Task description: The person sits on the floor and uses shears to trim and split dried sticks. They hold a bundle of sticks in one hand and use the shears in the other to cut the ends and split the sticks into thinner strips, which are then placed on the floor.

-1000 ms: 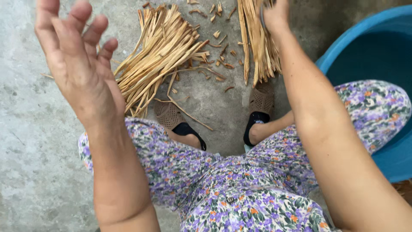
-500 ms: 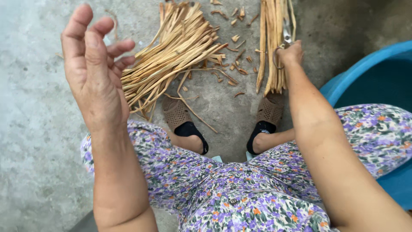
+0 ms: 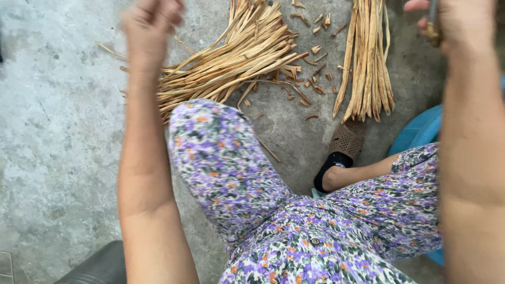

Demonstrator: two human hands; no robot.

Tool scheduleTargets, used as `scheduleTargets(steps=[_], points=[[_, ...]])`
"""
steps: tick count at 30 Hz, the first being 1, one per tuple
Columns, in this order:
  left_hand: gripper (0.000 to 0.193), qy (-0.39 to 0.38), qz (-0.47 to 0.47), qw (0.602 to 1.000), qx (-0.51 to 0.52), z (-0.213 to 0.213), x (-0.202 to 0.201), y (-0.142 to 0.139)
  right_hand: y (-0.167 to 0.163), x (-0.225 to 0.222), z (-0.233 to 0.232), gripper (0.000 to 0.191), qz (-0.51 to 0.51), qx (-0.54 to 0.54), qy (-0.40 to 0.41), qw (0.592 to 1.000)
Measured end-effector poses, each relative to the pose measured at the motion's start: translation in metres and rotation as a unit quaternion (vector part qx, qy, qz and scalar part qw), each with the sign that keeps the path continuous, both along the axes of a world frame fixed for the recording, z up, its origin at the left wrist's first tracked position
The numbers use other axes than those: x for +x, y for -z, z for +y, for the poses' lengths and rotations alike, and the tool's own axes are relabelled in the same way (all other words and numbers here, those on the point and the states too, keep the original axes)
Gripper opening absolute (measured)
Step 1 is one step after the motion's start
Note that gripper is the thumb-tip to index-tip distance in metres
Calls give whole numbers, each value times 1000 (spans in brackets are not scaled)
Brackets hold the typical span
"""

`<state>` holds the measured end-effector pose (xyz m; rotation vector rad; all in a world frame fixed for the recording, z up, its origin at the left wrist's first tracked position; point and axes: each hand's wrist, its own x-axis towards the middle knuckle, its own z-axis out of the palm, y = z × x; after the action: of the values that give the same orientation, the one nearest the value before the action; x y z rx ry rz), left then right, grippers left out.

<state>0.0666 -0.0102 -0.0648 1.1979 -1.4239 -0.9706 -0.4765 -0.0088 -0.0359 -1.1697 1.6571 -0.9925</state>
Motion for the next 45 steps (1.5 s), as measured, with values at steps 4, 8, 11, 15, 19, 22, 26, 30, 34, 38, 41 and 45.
scheduleTargets(steps=[4, 8, 11, 15, 19, 22, 26, 30, 34, 38, 41, 45], points=[[12, -6, -248, 964, 91, 14, -37, 100, -74, 26, 40, 18, 90, -6, -122, 988], [47, 51, -429, 901, -21, 33, -73, 143, -89, 53, 71, 32, -33, 49, -123, 991], [72, 56, -500, 863, -29, 30, -98, 156, -70, 69, 60, 35, -44, 66, -139, 987], [55, 34, -601, 798, -30, 20, -112, 164, -58, 71, 43, 34, -90, 71, -140, 983], [25, 12, -596, 801, -56, 14, -116, 169, -56, 71, 40, 33, -76, 93, -139, 983], [25, 26, -542, 839, -52, 15, -113, 165, -59, 68, 41, 32, -78, 87, -147, 982], [22, 14, -403, 915, -14, 19, -104, 152, -63, 64, 47, 32, -72, 82, -142, 984], [22, -11, -301, 951, 77, 27, -95, 130, -67, 58, 57, 33, -71, 64, -141, 985], [27, -16, -244, 961, 132, 26, -78, 99, -68, 54, 65, 35, -101, 64, -135, 984], [24, -38, -166, 981, 93, 10, -67, 51, -65, 54, 72, 31, -176, 36, -129, 975], [24, -29, -72, 993, 89, 6, -74, -4, -61, 64, 77, 30, -232, 26, -99, 967], [27, 27, -21, 998, 43, 13, -111, -89, -59, 91, 89, 38, -327, 45, -126, 935]])
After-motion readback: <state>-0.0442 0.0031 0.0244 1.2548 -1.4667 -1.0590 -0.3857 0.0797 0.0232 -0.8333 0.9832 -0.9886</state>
